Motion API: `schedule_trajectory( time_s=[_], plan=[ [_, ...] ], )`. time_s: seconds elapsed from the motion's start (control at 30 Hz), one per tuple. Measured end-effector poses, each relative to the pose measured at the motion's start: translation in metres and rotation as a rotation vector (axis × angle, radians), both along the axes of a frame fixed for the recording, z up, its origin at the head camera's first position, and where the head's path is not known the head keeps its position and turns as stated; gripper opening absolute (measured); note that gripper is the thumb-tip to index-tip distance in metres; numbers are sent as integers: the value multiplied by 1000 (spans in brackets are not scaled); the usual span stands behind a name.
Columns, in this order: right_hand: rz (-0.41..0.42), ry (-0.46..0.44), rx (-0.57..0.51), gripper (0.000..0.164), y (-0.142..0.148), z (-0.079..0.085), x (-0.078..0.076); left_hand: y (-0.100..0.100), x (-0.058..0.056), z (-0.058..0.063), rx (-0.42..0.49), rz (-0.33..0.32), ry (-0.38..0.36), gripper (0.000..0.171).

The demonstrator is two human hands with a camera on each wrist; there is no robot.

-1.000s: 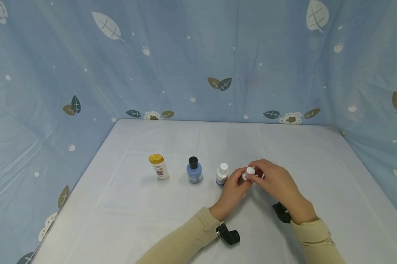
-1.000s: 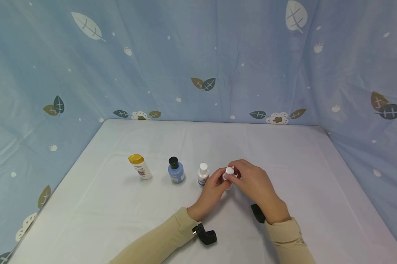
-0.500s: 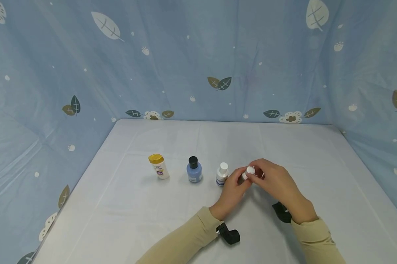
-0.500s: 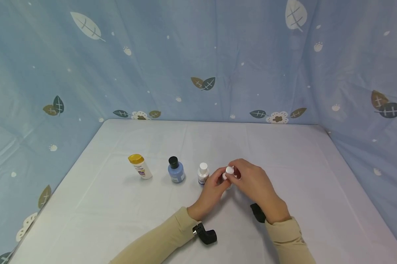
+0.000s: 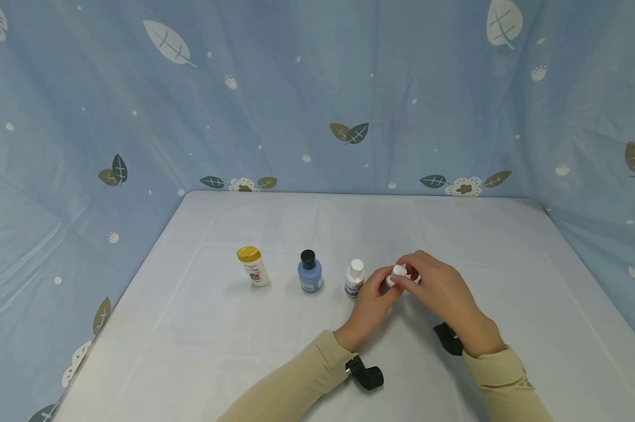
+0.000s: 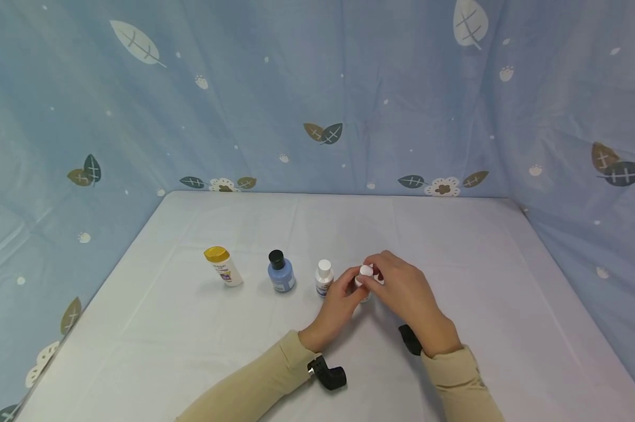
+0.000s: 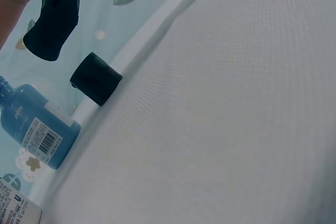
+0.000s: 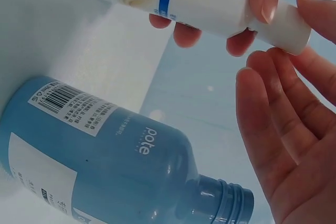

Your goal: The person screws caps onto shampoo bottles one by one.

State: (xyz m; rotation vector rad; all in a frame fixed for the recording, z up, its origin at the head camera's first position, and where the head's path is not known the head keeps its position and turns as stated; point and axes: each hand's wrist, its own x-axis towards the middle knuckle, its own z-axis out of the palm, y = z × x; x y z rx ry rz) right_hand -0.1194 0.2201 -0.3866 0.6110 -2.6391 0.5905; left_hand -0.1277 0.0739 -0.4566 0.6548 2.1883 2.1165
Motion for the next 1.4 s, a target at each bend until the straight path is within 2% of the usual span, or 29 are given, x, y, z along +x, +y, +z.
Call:
schedule_trajectory(
  time_s=[0.07,0.3,0.43,0.57,0.8,0.93,1.4],
  plan=[
    [3,10,1,27,0,0,0,-2,4,9,-2,-7,-5,31],
    [21,-39,0,29,3,2,-1,1,0,1,14,-4,11,31],
    [33,-55,6,32,4,2,-1,-3,6,17,-12,5,16,30],
    [28,-75,7,35,5,4,0,-4,8,23,-31,11,0,30],
    [-25,-117,-7,33,7,4,0,-3,8,21,-8,6,-23,30],
    [-32,-131,-23,31,6,3,0,-3,8,21,-3,-5,-8,30],
    [39,-115,-33,31,7,6,-1,-4,8,23,-2,4,-3,28]
  ],
)
